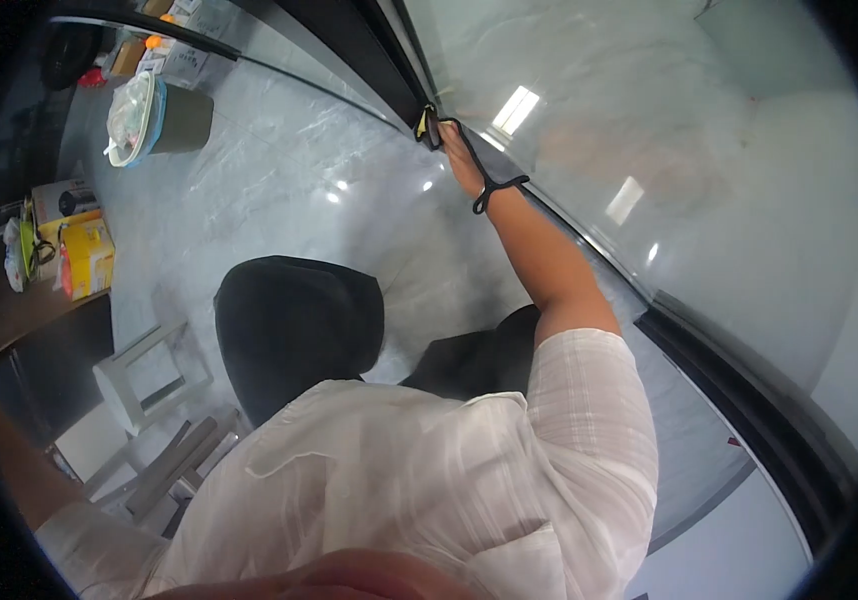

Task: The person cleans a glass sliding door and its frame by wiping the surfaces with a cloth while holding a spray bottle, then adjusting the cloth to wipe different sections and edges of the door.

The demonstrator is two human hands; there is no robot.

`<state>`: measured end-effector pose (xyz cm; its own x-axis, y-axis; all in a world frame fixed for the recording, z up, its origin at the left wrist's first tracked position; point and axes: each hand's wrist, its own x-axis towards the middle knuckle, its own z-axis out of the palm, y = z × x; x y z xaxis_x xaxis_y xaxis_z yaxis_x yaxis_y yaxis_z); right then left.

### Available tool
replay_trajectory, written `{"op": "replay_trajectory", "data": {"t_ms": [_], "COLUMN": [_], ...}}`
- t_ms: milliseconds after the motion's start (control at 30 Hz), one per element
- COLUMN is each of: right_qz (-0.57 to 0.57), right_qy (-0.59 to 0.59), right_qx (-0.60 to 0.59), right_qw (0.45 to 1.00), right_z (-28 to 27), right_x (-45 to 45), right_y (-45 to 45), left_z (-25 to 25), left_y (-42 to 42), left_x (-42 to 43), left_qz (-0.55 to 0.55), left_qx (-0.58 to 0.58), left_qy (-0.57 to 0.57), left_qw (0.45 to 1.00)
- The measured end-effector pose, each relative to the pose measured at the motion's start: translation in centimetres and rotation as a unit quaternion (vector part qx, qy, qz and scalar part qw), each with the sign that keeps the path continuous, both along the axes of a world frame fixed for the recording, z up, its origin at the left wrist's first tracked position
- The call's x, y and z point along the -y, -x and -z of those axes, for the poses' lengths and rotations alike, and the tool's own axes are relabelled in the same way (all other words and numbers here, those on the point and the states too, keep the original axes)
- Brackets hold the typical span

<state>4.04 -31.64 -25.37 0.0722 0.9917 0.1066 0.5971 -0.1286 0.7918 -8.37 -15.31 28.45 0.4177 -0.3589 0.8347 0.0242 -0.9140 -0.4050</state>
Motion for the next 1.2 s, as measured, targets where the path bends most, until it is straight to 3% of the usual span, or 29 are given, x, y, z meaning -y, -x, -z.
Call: {"op": "replay_trajectory", "data": {"t_ms": [367, 533, 600, 667, 800, 967, 1100, 1200], "right_qz": [0.011, 0.043, 0.080, 0.129, 0.235, 0.382, 0.442, 0.465], "right_qy": [0.068, 0.034, -0.026, -0.096, -0.188, -0.214, -0.159, -0.107], "right_qx": [-0.029, -0.166, -0.315, -0.471, -0.622, -0.647, -0.640, -0.639], "right_qw": [0.997, 0.985, 0.945, 0.868, 0.723, 0.625, 0.608, 0.603], "right_z": [2.9, 3.4, 3.3, 2.9, 1.8, -0.7, -2.7, -0.6], "right_x": [0.4, 1.8, 3.3, 6.0, 13.9, 30.2, 38.3, 40.5], "right_y": [0.9, 0.8, 0.7, 0.5, -0.1, -1.2, -1.1, -1.1], "left_z": [0.7, 1.0, 0.9, 0.9, 0.7, 0.7, 0.8, 0.7], "left_y": [0.1, 0.0, -0.1, -0.2, -0.3, -0.5, -0.9, -1.0], "left_x": [0.3, 0.0, -0.2, -0.2, -0.6, -1.1, -1.8, -2.0], "left_qz": [-0.001, 0.002, 0.002, 0.003, 0.012, 0.024, 0.028, 0.035], "left_qx": [-0.006, -0.006, -0.005, -0.003, 0.001, 0.006, 0.010, 0.015], "left_qy": [0.001, 0.002, 0.002, 0.006, 0.007, 0.015, 0.027, 0.035], "left_qw": [1.000, 1.000, 1.000, 1.000, 1.000, 1.000, 0.999, 0.999]}}
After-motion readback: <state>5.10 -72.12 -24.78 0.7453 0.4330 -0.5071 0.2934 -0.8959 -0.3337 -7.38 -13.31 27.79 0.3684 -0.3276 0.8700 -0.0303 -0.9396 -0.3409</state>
